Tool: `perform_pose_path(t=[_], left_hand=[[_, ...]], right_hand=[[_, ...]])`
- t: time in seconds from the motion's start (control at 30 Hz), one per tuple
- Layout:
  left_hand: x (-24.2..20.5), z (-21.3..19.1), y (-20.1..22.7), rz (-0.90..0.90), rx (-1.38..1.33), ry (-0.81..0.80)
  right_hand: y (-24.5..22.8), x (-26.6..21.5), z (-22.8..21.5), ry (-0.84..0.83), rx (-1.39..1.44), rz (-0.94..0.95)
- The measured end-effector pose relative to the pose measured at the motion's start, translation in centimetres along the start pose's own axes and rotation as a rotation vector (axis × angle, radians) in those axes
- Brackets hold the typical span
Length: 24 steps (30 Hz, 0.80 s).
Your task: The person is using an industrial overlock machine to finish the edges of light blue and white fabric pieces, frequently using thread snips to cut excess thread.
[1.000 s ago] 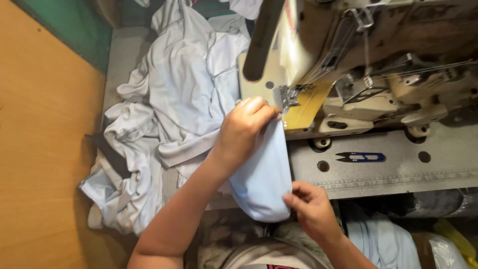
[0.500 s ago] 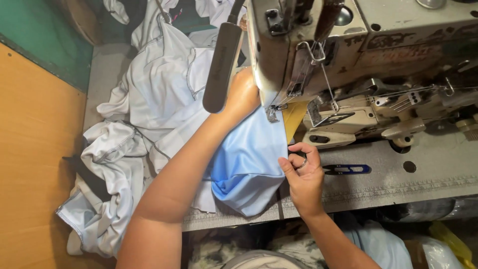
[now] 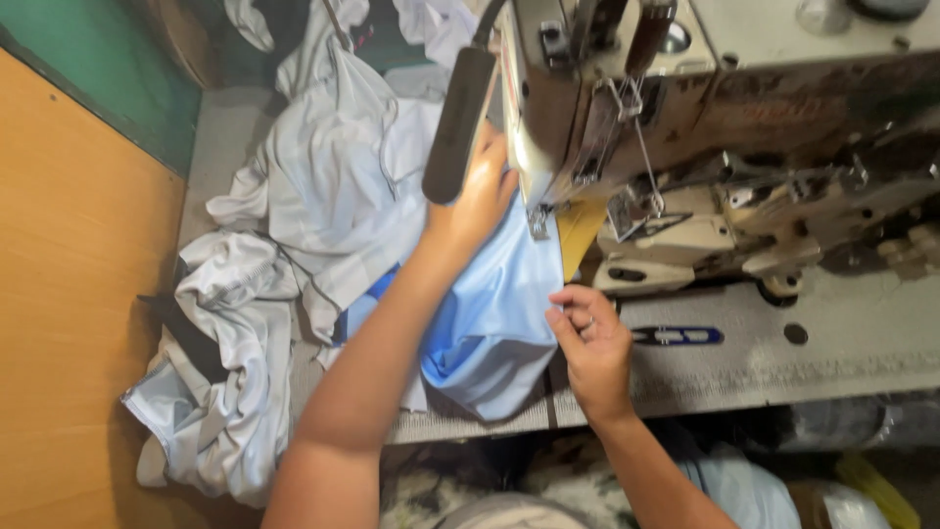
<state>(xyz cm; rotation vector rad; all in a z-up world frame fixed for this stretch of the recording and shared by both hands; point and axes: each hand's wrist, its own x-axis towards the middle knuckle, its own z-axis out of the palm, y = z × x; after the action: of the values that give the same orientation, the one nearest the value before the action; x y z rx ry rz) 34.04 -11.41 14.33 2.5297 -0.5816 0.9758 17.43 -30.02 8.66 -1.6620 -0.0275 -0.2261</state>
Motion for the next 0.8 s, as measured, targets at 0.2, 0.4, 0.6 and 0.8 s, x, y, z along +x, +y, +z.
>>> perform_pose_path(t=[0.2,0.4,0.6,0.8], left_hand=[[-17.1,-4.7,13.4,0.287,-0.101,0.249],[-23.3,-6.7,10.1,-0.026,0.119,-0.177],[-16.3,-16.3,11.4,-0.353,-0.637,-0.253],[-6.9,-20.1,5.4,0.124,0.111,-0.018]], right_hand=[[-0.8,0.4,-0.4,0.019,0.018,-0.013],[-3.9,1.5,-1.7,-0.226,-0.047,-0.111],[-5.2,4.8,-4.0,-0.423,-0.703,-0.821],[-6.2,9.5,-3.1,-0.677,-0.642,-0.740]])
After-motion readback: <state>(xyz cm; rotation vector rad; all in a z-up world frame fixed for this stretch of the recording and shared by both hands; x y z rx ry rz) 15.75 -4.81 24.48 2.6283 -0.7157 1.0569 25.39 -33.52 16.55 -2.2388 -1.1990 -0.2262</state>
